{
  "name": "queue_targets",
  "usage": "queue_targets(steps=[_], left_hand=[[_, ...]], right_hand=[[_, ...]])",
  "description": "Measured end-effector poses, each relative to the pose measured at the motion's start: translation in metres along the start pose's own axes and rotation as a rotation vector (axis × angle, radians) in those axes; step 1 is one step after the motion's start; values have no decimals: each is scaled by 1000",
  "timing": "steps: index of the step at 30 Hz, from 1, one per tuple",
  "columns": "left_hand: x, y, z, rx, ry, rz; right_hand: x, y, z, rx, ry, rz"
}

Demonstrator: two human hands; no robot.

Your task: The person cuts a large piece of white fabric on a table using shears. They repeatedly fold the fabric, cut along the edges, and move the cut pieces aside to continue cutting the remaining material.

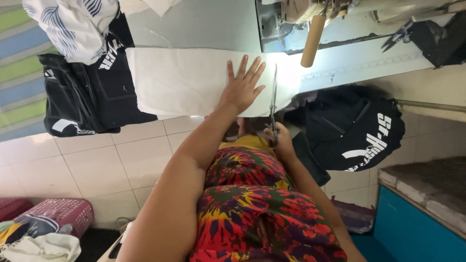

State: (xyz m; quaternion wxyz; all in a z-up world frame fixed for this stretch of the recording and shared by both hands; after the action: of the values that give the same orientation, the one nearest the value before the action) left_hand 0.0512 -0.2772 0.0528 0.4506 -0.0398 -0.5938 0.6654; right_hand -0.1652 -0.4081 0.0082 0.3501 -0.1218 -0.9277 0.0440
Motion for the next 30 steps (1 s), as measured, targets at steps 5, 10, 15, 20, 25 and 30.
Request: queue_targets(steps=[5,10,15,20,25,30], left_hand=[[4,5,-1,-33,15,-8],[13,13,-1,-27,53,-25],[8,17,-3,-6,61,-27],[3,44,18,43,-48,8],[11,41,21,30,-35,29],[2,28,-1,65,-80,51]], right_hand=[[-5,-3,5,-99,18,-28],[-9,2,-8,-119,-4,-29],[-9,0,17,-145,35,42],[-17,2,-3,-181,9,-7],[-17,5,3,-220,14,48],[3,-31,14,-160,76,289]])
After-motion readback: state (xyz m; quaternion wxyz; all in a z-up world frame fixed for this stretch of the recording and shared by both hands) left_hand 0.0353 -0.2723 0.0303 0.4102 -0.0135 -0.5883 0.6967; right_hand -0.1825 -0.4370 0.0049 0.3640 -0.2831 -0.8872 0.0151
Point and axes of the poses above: each hand's wrist, its own x-axis away from the middle knuckle, its own y-axis out of the palm, z = x × y, the point moved 1 cm from there along -x, towards the middle knuckle, and after that the axes turned 4 degrees about x, right-handed, at the moved point
